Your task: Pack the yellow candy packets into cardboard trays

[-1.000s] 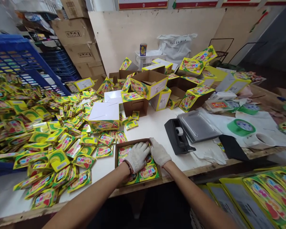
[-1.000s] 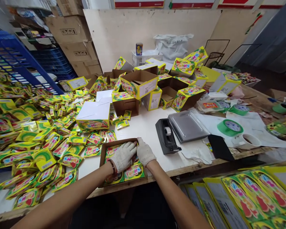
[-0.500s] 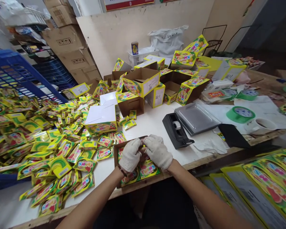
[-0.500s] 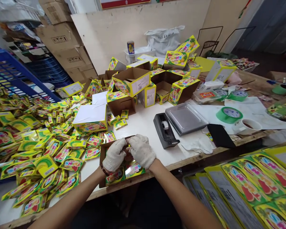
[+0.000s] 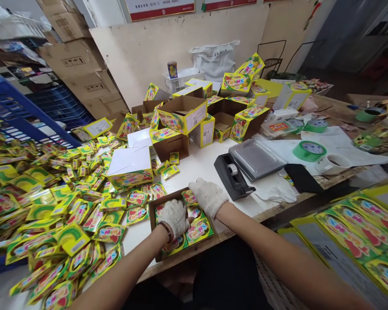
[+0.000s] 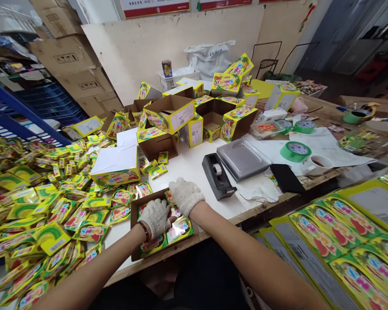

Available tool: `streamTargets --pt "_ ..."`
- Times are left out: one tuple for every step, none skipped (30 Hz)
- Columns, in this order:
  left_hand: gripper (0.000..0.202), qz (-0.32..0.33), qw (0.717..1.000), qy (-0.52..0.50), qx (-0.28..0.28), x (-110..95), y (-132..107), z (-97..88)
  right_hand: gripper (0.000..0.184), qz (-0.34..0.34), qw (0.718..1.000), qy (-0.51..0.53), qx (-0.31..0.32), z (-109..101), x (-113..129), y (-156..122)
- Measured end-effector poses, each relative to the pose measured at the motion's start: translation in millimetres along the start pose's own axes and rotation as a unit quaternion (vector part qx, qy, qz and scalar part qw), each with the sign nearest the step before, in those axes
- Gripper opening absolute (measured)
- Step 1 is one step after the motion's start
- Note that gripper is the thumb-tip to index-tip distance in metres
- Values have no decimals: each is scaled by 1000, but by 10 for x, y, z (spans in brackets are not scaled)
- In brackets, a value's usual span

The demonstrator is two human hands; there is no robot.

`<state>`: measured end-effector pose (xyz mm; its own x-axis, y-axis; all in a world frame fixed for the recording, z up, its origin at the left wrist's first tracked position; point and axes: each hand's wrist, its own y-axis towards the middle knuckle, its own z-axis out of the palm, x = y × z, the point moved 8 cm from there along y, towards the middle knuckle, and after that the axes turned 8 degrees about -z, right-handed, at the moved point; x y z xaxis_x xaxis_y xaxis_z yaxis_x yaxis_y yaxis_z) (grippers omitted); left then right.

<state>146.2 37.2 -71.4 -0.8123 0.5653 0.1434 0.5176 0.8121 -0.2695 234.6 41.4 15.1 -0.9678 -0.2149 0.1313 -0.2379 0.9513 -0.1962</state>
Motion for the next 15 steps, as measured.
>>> streamTargets --pt "55 -7 1000 -4 1 7 10 38 29 -13 1000 -2 11 40 71 28" --pt "56 -14 1000 -10 1 23 11 67 28 -32 999 -7 20 85 153 53" --pt "57 -21 1000 -15 1 44 6 87 27 -55 998 -14 30 131 240 74" --pt "56 -26 999 -20 0 68 -7 100 25 -75 996 -20 40 175 319 90" --pt "54 -31 999 -25 1 89 -24 109 24 -90 994 -26 49 209 377 103" --pt "51 -32 999 -28 2 102 -44 114 24 -95 993 -31 56 225 410 114" --pt "48 -30 999 -31 4 108 -65 116 24 -92 993 -34 61 222 415 125" --pt "46 -25 999 -33 5 105 -84 115 26 -84 994 -39 61 198 401 136" --pt "43 -19 999 -35 7 97 -100 113 28 -76 994 -44 58 156 373 148" --pt "42 -15 999 -37 7 87 -112 109 30 -69 995 -49 52 102 342 160" --pt "41 -12 999 -39 6 78 -123 104 32 -66 995 -54 47 48 314 173" --pt "41 -12 999 -41 4 71 -133 99 33 -68 995 -58 42 1 295 187" --pt "41 -14 999 -44 2 66 -146 95 34 -74 995 -61 40 -30 285 202" --pt "40 -16 999 -48 1 65 -165 94 33 -83 994 -64 40 -43 282 219" --pt "39 -20 998 -53 1 68 -193 93 32 -93 993 -66 42 -34 282 237"
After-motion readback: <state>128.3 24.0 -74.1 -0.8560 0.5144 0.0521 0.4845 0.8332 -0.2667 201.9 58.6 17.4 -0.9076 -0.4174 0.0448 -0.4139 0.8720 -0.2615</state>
